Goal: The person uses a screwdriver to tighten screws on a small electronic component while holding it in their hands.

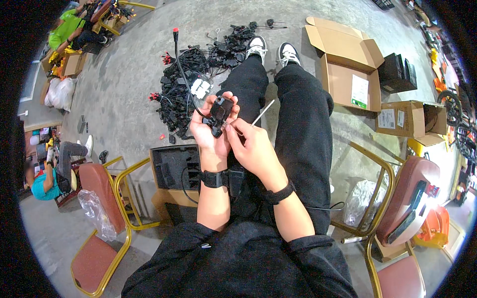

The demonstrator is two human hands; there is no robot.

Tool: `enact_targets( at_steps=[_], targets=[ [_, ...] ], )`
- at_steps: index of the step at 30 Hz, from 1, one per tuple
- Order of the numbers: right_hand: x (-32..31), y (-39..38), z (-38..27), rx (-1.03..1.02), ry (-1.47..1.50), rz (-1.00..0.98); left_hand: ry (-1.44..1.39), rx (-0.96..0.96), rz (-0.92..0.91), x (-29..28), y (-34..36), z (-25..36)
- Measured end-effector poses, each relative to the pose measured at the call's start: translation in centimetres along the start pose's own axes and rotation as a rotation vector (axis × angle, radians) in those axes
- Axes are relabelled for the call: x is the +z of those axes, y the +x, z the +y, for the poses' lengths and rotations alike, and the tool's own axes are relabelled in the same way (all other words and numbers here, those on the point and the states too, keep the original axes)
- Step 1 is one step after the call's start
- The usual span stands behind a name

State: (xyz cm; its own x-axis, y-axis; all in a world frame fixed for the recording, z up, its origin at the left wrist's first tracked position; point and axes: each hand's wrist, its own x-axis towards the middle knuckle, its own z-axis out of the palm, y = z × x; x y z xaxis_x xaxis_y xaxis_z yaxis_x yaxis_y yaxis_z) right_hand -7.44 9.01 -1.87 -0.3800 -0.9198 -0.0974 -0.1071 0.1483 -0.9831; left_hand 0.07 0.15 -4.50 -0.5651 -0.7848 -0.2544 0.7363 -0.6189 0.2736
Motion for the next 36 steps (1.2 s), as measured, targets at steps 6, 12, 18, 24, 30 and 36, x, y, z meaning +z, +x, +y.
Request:
enact_targets(
  at_steps=[6,12,18,24,30,36],
  targets=[
    [-0.1,-0.1,0.1,-0.251,-0.304,0.086,0.07,0.028,0.016,0.4,0.0,-0.1],
    [-0.1,0.0,-0.1,-0.251,-0.282,0.105,0.102,0.044,0.031,0.6,-0.1,-0.2],
    [-0.2,0.0,-0.7,-0.156,-0.164,0.071,0.097,0.031,-0.017,0.4,-0.1,-0.1],
    [-0.3,0.0,0.6,0.166,0.133,0.021,0.024,-0.004,-0.01,0.3,-0.1,-0.1],
    [0.1,0.0,0.1,0.009,0.025,0.045,0.006,-0.017,-0.012,0.0,0.0,0.0],
    [0.0,0.0,-0.2,-0.206,-0.206,0.096,0.114,0.036,0.018,0.5,-0.1,-0.2]
  ],
)
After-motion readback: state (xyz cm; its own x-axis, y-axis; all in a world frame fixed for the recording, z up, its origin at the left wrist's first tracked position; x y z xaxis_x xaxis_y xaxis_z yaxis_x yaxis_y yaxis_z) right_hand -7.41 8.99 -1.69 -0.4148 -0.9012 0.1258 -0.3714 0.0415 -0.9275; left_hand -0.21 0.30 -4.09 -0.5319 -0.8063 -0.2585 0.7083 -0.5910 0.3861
